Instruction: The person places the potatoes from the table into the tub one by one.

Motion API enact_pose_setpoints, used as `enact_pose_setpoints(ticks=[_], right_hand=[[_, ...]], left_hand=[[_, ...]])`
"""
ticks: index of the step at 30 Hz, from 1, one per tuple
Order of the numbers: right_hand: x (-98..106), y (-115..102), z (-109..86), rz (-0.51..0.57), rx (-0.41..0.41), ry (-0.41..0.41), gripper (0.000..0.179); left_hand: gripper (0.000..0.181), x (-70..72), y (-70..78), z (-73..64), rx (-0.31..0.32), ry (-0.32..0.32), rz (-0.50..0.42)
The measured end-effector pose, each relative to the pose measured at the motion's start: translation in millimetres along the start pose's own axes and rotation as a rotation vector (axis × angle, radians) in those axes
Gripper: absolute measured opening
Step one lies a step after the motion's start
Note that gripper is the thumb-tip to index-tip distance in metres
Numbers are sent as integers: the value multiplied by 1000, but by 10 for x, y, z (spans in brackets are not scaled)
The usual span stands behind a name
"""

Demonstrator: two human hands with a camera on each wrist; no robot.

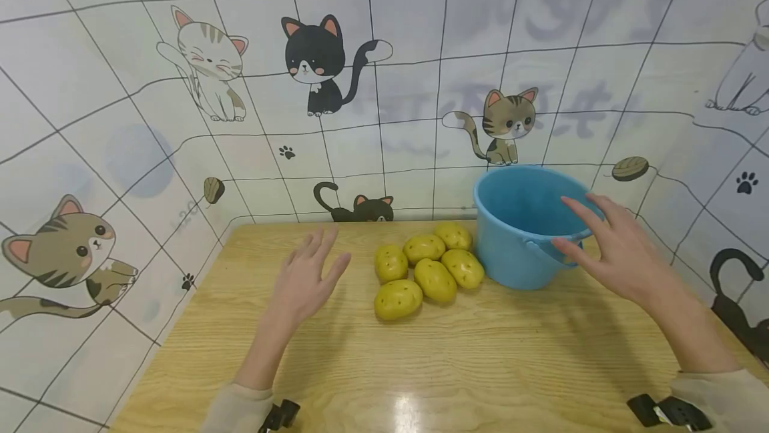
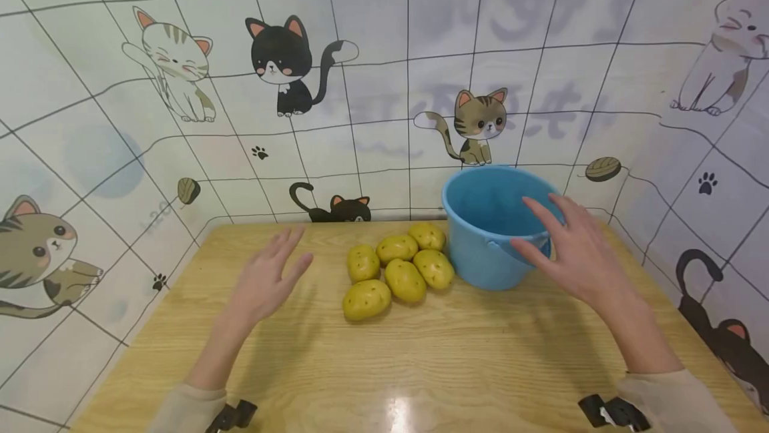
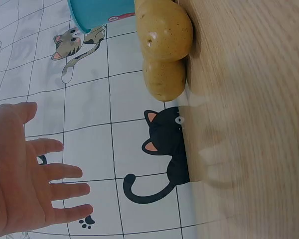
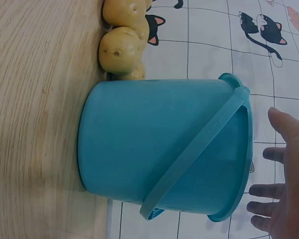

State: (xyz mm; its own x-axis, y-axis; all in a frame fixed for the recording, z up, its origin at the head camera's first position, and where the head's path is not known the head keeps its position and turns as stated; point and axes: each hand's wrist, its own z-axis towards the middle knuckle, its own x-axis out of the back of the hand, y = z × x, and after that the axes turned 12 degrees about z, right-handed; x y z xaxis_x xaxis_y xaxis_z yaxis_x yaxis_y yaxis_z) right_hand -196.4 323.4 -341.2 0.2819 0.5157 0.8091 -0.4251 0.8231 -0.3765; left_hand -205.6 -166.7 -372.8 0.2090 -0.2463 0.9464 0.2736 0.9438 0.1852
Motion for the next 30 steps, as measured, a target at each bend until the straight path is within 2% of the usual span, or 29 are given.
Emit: enact_pose_setpoints(ticks=[9,14,20,30], right_hand=[[-20,32,-48,9,13,18,75],[-57,56,-64,35,48,30,71],[-100,99,-65,86,93,32,65],[-132,140,-48,97,103,52,58]], left_hand=[[68,-129,103,-53,-9,66,-62],[68,-204,155,-76,-17,92,-96],[67,-285,210,-73,-20,82,-135],[64,-416,302,-56,-21,53,-162]])
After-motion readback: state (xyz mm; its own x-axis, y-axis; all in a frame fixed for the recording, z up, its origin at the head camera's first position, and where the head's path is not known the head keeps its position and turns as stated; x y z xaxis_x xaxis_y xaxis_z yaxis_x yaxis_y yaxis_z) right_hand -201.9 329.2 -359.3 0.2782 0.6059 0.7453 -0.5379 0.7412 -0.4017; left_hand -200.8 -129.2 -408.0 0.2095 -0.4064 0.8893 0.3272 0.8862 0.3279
